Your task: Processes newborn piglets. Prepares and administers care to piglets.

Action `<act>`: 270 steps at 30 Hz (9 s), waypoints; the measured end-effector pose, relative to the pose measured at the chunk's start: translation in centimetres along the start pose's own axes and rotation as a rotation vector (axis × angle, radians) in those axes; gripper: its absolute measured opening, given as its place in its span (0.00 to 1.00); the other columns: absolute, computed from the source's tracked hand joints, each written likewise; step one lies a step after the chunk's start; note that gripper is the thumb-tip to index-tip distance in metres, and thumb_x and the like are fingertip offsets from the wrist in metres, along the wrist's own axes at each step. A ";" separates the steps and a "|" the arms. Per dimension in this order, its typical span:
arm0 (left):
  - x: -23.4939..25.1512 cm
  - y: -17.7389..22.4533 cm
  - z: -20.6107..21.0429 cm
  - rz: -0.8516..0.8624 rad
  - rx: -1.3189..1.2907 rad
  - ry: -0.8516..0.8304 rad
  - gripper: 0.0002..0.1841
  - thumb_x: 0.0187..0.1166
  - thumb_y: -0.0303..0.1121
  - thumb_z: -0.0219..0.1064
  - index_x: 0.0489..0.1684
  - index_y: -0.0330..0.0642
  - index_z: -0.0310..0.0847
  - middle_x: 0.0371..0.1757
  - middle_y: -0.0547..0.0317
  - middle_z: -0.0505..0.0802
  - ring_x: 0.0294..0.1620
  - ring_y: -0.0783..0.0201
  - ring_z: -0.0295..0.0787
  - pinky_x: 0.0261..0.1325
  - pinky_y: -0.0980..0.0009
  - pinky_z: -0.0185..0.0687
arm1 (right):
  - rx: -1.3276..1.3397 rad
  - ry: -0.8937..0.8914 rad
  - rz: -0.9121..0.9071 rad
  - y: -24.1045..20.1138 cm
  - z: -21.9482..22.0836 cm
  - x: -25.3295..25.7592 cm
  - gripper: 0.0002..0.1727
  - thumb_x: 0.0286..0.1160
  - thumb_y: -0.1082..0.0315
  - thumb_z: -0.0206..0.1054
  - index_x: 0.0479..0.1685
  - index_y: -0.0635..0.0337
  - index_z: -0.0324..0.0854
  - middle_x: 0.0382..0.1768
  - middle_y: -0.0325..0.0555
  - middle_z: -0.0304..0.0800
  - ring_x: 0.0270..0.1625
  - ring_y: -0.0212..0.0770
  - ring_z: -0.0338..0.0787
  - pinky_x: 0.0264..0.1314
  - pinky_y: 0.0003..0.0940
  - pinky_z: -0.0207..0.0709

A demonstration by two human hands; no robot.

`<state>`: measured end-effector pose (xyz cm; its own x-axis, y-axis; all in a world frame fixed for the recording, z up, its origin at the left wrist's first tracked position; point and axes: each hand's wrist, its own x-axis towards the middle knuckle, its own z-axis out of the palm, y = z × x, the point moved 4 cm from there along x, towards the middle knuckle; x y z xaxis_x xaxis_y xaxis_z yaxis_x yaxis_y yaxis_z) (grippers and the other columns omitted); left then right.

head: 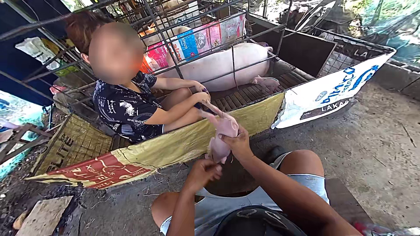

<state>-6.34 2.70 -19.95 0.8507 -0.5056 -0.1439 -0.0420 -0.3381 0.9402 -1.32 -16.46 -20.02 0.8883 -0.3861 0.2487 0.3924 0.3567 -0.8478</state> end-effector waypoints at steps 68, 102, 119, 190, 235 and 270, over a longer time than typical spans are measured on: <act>2.9 3.0 -0.2 0.651 -0.368 0.714 0.12 0.75 0.27 0.74 0.52 0.34 0.85 0.56 0.49 0.91 0.61 0.57 0.88 0.68 0.59 0.85 | -0.388 -0.392 -0.003 -1.3 2.7 -2.5 0.23 0.55 0.68 0.81 0.53 0.65 0.86 0.43 0.41 0.96 0.47 0.30 0.95 0.57 0.30 0.90; 3.3 6.6 -2.3 0.590 -0.956 0.497 0.13 0.82 0.40 0.69 0.46 0.40 0.92 0.49 0.47 0.95 0.52 0.56 0.94 0.61 0.57 0.89 | -0.706 -0.614 0.005 -4.1 4.9 -2.4 0.28 0.59 0.51 0.81 0.58 0.58 0.86 0.45 0.39 0.95 0.51 0.26 0.93 0.60 0.30 0.87; 3.1 5.0 -3.1 0.594 -0.754 0.628 0.09 0.86 0.32 0.63 0.47 0.38 0.90 0.48 0.52 0.94 0.48 0.63 0.91 0.55 0.63 0.89 | -1.088 -0.865 -0.167 -8.9 9.8 2.3 0.04 0.69 0.64 0.76 0.29 0.48 0.92 0.33 0.35 0.87 0.35 0.35 0.86 0.39 0.42 0.83; 0.3 0.6 -3.2 0.499 0.410 0.230 0.07 0.73 0.30 0.73 0.43 0.38 0.87 0.41 0.67 0.92 0.47 0.80 0.87 0.57 0.72 0.85 | -0.968 -0.834 -0.215 -7.0 5.3 -4.3 0.11 0.75 0.65 0.73 0.54 0.48 0.93 0.42 0.41 0.95 0.48 0.44 0.93 0.53 0.51 0.85; 2.2 3.1 -4.6 0.510 0.280 0.606 0.04 0.72 0.24 0.74 0.38 0.34 0.86 0.39 0.71 0.91 0.40 0.81 0.88 0.48 0.80 0.88 | -0.917 0.049 0.530 0.6 -37.8 -17.0 0.15 0.85 0.71 0.58 0.64 0.66 0.77 0.51 0.58 0.89 0.51 0.49 0.90 0.58 0.50 0.85; -0.1 9.1 -9.4 0.393 0.139 0.808 0.04 0.74 0.25 0.76 0.39 0.37 0.88 0.28 0.62 0.91 0.25 0.73 0.86 0.31 0.76 0.85 | -0.943 -0.781 -0.204 4.1 6.0 -10.5 0.16 0.90 0.65 0.49 0.50 0.61 0.83 0.40 0.52 0.91 0.46 0.52 0.94 0.49 0.49 0.88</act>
<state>-1.93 7.11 -8.47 0.8679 0.0883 0.4889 -0.4248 -0.3784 0.8224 -7.63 -5.86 -23.33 0.8621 0.3623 0.3542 0.5028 -0.5257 -0.6862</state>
